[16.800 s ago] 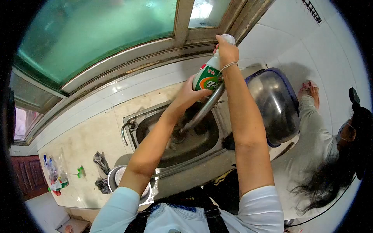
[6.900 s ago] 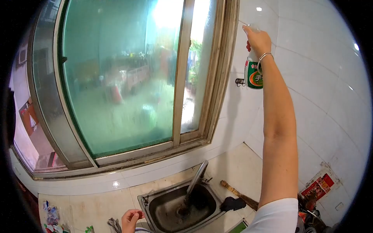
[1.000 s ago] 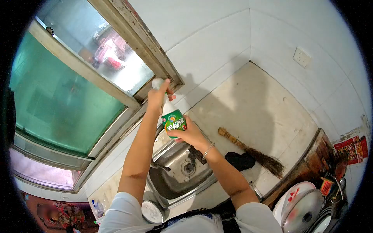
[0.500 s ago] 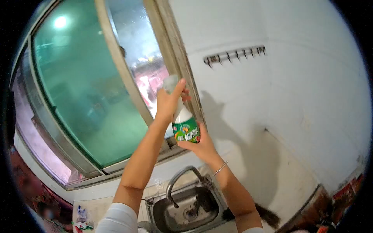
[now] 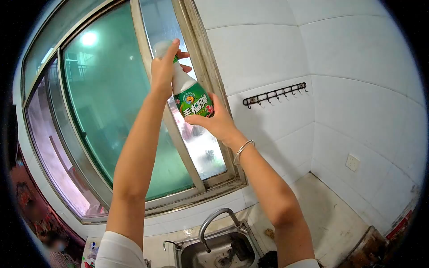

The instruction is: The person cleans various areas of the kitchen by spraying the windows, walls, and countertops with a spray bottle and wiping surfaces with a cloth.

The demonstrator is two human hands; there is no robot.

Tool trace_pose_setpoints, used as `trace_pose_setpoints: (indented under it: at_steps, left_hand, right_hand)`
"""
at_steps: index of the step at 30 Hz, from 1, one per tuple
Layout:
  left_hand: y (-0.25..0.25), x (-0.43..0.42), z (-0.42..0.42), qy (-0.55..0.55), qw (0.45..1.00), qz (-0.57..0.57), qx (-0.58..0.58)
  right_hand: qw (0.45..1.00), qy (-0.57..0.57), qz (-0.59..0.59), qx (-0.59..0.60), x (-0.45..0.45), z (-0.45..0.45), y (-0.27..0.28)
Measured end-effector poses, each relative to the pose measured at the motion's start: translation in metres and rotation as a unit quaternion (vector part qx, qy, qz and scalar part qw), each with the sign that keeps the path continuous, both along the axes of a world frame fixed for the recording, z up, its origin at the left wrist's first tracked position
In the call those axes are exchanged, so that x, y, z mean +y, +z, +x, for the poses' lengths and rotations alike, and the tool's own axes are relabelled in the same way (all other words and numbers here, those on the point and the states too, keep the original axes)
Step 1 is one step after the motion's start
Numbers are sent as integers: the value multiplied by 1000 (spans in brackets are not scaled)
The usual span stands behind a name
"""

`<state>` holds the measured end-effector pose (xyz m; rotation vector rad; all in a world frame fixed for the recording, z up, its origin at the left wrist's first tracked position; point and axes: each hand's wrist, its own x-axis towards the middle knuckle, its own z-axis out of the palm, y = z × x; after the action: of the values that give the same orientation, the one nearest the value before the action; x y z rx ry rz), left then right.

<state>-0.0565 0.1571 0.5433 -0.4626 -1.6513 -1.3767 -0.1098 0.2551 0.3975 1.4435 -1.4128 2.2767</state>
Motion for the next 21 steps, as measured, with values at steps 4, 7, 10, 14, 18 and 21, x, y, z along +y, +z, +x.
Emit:
trace_pose_setpoints:
  at_steps: [4,7,10,14,18,21]
  left_hand:
    - [6,1,6,-39,998,-46,23]
    - [10,-1,6,-21,998,-55,9]
    - [14,3,2,-26,999,-19,5]
    - [15,1,-1,-23,999,26,14]
    - [17,-3,0,-47,998,15,50]
    - [23,-4,2,-58,996,-3,73]
  right_hand:
    - [1000,5,-13,14,8,7,4]
    - [999,-6,-13,31,6,5,5]
    - [999,-5,-26,34,-1,4,8]
    - [999,26,-36,14,-2,0,11]
    - [999,21,-41,20,-2,-2,13]
    - [998,27,-46,37,1,-5,19]
